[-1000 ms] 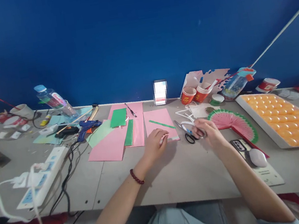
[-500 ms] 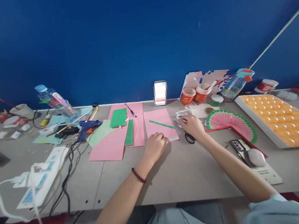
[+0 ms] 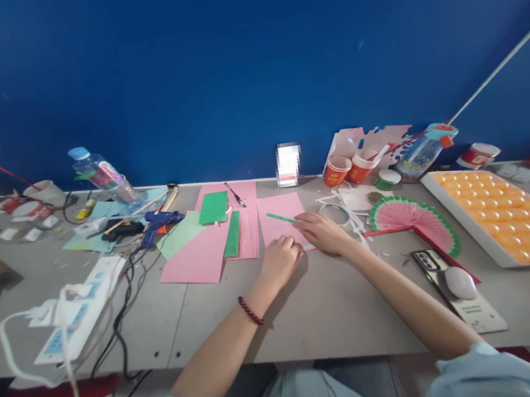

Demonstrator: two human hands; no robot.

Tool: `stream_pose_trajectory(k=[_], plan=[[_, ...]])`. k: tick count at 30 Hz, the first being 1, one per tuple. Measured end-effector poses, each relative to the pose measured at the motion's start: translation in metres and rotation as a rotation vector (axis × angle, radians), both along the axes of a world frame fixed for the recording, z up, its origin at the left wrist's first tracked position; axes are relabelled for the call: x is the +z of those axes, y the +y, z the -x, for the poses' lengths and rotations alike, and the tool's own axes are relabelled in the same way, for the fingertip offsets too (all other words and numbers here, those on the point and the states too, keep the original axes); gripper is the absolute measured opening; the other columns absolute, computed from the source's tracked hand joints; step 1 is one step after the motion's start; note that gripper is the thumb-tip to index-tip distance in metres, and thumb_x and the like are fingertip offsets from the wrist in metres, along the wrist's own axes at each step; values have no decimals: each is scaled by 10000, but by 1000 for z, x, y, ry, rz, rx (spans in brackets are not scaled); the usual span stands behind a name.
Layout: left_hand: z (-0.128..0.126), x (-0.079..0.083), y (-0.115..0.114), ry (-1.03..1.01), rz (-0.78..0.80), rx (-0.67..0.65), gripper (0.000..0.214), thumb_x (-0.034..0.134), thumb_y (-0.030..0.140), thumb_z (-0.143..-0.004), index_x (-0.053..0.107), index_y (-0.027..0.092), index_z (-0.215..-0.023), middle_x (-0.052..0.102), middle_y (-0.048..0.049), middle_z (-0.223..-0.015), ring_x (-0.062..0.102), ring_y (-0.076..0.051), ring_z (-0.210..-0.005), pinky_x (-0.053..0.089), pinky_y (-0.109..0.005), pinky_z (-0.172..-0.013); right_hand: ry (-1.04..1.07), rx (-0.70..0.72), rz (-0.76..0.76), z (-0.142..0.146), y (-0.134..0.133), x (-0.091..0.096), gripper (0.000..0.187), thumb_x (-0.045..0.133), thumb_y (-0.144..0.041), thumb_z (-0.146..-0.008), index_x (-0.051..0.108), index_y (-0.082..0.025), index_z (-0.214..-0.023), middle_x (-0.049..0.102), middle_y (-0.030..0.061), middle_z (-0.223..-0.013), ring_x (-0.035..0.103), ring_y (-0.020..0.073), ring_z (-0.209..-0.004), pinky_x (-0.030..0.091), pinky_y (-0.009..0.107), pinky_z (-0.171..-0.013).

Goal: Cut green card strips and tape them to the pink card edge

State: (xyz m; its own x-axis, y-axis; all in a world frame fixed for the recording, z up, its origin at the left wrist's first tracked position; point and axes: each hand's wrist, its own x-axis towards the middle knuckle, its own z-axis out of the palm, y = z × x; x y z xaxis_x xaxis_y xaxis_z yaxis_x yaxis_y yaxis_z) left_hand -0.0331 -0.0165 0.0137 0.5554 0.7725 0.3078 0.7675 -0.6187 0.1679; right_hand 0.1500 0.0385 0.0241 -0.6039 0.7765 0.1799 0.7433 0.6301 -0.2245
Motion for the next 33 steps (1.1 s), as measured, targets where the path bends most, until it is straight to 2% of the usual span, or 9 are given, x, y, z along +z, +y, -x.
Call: stream_pose_trajectory(k=[2,7,10,15,22,24,28,33], plan=[[-2,0,-2,11,-14,8,136,516,214,-903,626,161,-844,571,-54,-848,548,-203,-860,417,-331,-682,-17,-16,12,-2,-3,-6,389,346,-184,-926,580,-199,-1236,525,84,-1348,454,227,-1240,367,389,-1008],[-2,-1,-4,21,-28,4,125,519,205,-894,617,155,-833,578,-64,-887,543,-216,-891,421,-349,-699,-43,-142,-16,-12,-3,-15,411,337,-197,-925,533,-163,-1285,530,107,-1321,481,227,-1185,384,374,-994],[-2,-2,-3,15,-19,2,93,539,204,-881,609,158,-839,575,-66,-892,542,-222,-897,419,-354,-701,-90,-233,-64,-15,-2,-17,384,360,-196,-910,576,-134,-1221,562,138,-1251,494,247,-1139,384,370,-973],[-2,-2,-4,-10,6,8,63,542,196,-876,599,176,-856,566,-67,-905,537,-221,-910,422,-359,-714,-124,-407,-127,-18,-4,-17,324,390,-192,-891,635,-151,-1099,601,138,-1148,505,269,-1074,354,377,-955],[0,1,-3,-14,24,23,53,540,168,-866,593,174,-873,576,-64,-913,541,-218,-899,427,-354,-708,-223,-637,-157,-25,-6,-15,313,389,-251,-892,659,-108,-963,609,172,-985,511,296,-956,368,388,-816],[1,1,-3,-12,21,41,53,543,166,-862,592,168,-882,578,-67,-915,541,-226,-899,427,-358,-707,-230,-672,-149,-26,-7,-14,319,393,-253,-887,672,-105,-927,609,177,-969,511,297,-930,366,389,-801],[3,1,-2,2,12,101,60,571,190,-844,589,175,-899,575,-78,-935,530,-242,-919,428,-376,-747,-238,-691,-190,-24,-12,-8,312,419,-241,-866,678,-123,-994,595,171,-963,490,305,-941,348,409,-807],[4,2,-2,23,15,148,88,564,230,-850,590,175,-913,576,-83,-947,527,-244,-926,429,-375,-739,-164,-648,-245,-18,-20,9,292,436,-293,-880,697,-179,-945,562,147,-1091,488,287,-967,345,390,-814]])
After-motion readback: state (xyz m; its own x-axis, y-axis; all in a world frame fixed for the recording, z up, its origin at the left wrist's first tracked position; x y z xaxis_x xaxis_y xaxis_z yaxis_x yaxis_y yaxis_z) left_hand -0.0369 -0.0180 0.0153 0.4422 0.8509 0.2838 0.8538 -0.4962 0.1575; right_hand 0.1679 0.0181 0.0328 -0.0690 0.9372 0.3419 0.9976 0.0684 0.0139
